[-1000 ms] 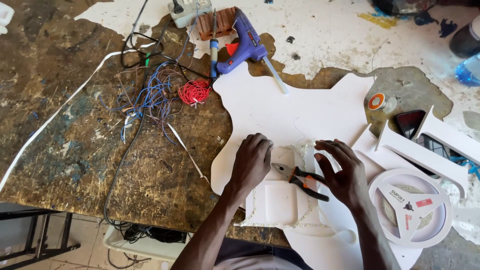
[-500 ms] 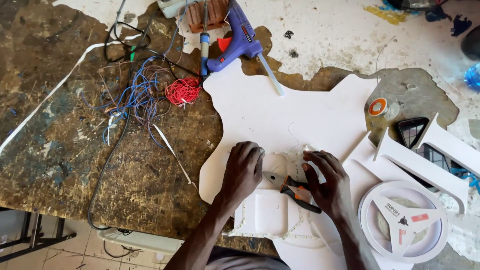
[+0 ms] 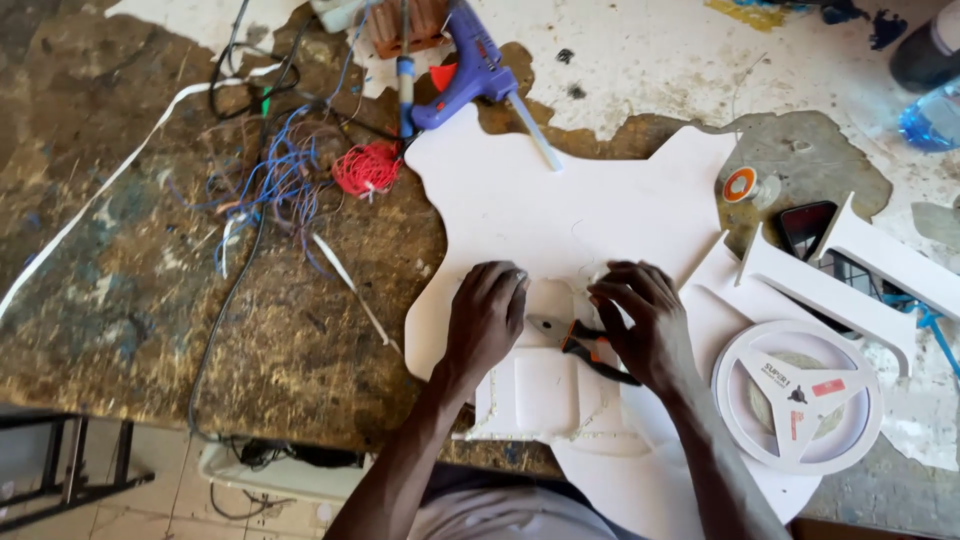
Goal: Applying LED light strips to a white plastic sign component using cutters for sizing.
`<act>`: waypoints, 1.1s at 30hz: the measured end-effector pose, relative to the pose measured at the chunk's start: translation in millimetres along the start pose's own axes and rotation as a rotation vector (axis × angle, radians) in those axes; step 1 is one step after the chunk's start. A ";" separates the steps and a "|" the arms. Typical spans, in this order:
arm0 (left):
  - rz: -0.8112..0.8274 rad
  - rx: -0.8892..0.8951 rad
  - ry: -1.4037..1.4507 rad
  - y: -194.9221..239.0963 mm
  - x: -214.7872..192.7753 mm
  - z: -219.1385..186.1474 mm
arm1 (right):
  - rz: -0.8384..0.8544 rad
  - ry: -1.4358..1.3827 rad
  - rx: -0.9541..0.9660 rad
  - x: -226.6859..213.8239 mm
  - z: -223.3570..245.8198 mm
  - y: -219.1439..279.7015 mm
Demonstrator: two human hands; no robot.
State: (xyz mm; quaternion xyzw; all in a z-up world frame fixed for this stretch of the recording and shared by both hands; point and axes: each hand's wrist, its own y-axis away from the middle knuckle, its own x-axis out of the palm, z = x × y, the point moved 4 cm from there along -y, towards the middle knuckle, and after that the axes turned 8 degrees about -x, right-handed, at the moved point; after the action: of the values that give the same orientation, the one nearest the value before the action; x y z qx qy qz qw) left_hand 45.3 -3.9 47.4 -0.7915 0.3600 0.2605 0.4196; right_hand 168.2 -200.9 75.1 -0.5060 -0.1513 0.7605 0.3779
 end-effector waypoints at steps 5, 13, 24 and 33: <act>-0.080 0.030 0.062 3.8 -14.7 -4.6 | 0.448 0.174 -0.033 23.1 6.4 -25.1; 0.033 0.022 0.200 53.8 -27.8 -8.2 | 0.061 -0.420 0.446 -0.1 -35.9 -16.5; 0.057 -0.174 0.350 69.1 -41.2 -19.5 | 0.516 0.298 0.226 0.0 46.8 23.2; 0.175 -0.190 0.306 69.4 -46.9 -14.2 | 0.300 0.088 0.288 -17.5 22.2 7.3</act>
State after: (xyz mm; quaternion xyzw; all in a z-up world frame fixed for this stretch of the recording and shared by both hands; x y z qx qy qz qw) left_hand -36.3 -26.5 55.1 -0.8236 0.4608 0.2055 0.2590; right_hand 149.1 -215.2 91.9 -0.4964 0.0526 0.7992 0.3349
